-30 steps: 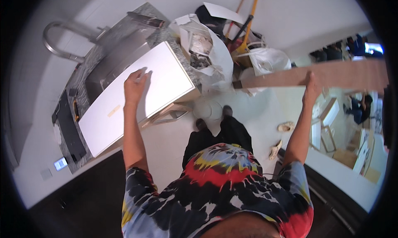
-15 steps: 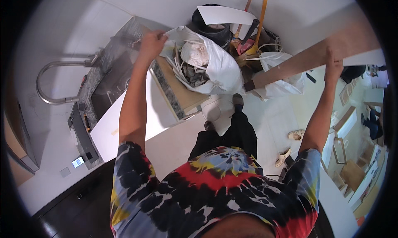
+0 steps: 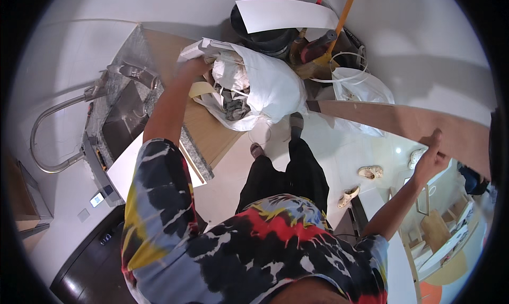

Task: The person positions a white cabinet door against a kitchen countertop, aligns it, and uses a utility knife to trim the edge. The person repeatedly adjusts the door and trims it to fit the space.

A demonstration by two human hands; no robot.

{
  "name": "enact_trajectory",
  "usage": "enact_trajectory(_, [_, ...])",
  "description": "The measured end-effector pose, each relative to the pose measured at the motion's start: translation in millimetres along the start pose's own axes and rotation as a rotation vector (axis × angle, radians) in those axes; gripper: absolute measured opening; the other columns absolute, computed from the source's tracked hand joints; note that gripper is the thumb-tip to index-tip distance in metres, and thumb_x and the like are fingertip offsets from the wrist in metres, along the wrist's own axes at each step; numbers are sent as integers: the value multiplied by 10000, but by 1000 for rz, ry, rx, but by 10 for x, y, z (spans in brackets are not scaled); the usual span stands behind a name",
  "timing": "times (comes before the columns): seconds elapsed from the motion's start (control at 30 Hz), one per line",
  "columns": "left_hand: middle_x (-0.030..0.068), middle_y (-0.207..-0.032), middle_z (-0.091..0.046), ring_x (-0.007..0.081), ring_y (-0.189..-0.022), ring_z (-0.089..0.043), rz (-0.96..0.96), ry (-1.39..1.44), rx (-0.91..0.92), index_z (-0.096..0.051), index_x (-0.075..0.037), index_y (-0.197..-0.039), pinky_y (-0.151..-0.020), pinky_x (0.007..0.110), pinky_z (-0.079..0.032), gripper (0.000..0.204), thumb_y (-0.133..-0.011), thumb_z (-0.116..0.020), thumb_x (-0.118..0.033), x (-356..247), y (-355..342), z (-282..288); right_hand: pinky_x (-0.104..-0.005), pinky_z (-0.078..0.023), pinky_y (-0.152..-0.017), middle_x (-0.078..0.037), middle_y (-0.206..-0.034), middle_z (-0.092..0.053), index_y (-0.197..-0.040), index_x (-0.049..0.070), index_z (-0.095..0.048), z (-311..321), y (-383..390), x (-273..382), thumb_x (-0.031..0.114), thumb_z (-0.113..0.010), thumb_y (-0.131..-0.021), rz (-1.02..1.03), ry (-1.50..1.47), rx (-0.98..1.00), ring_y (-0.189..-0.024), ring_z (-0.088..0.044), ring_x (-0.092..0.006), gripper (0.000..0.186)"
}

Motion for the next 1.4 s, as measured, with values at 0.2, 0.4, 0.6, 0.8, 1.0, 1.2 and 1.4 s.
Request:
enact_trajectory(0.2, [273,-1118,-655,389,-1107,-633,97,42,-87,-585,10,-1204,-928,465,-520,379,-863,-562,-154,-273,151,96,-266,-476,-760,-82,-972,-691,-1125,-59,-625,143,65,-468,325,-726,-914,-118,4,-17,-850,-602,-132,450])
enact_trajectory(0.4, [254,-1035,-664,419,-989,-648,-170,-94,-184,-617,13,-1016,-841,505,-519,236,-825,-622,-126,-323,1051,1525,-318,-497,-876,-149,-1132,-629,-1309,-93,-459,275,253,-156,229,-728,-908,-35,-85,-137,-1010,-603,-205,580])
enact_trajectory(0.6, [214,-866,-667,325,-864,-678,-238,146,-432,-643,-37,-1094,-790,420,-529,268,-853,-677,-148,-606,2859,3008,-376,-491,-970,-195,-1216,-605,-1265,-75,-495,589,812,491,92,-681,-905,197,-132,-270,-1094,-606,-266,438])
enact_trajectory(0.8, [51,-895,-700,105,-825,-625,-485,637,-586,-670,-10,-1118,-739,292,-514,250,-886,-705,-96,-485,3979,2850,-447,-357,-1100,-167,-1398,-500,-1394,35,-446,-726,1932,2390,25,-771,-742,512,-226,553,-1319,-451,-343,729])
enact_trajectory(1.0, [78,-915,-715,117,-801,-635,-547,828,-568,-717,-37,-1013,-661,277,-511,190,-879,-730,-171,-473,4673,1831,-447,-454,-934,-200,-1159,-603,-1276,30,-547,-1267,2903,2546,218,-758,-784,354,-11,885,-1135,-562,-349,568])
enact_trajectory(1.2, [149,-1153,-671,282,-1005,-662,-254,845,-814,-657,-40,-1172,-838,392,-536,393,-848,-752,-240,304,4993,424,-364,-488,-686,-187,-763,-627,-950,-40,-651,-959,4029,1677,171,-677,-900,345,140,957,-698,-602,-271,218])
enact_trajectory(1.4, [152,-1536,-350,373,-1443,-263,-157,334,-611,-424,-122,-1455,-1171,528,-224,821,-774,-782,-409,852,5149,-437,-306,-471,-689,-76,-827,-649,-977,-45,-612,-1424,4265,1700,205,-593,-960,-46,-212,1100,-778,-529,-88,250])
Point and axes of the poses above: each hand's wrist, its own y-axis away from the middle knuckle, its own z-axis out of the back of the hand, x = y × z, the point moved 8 cm from there along -y, towards the middle knuckle
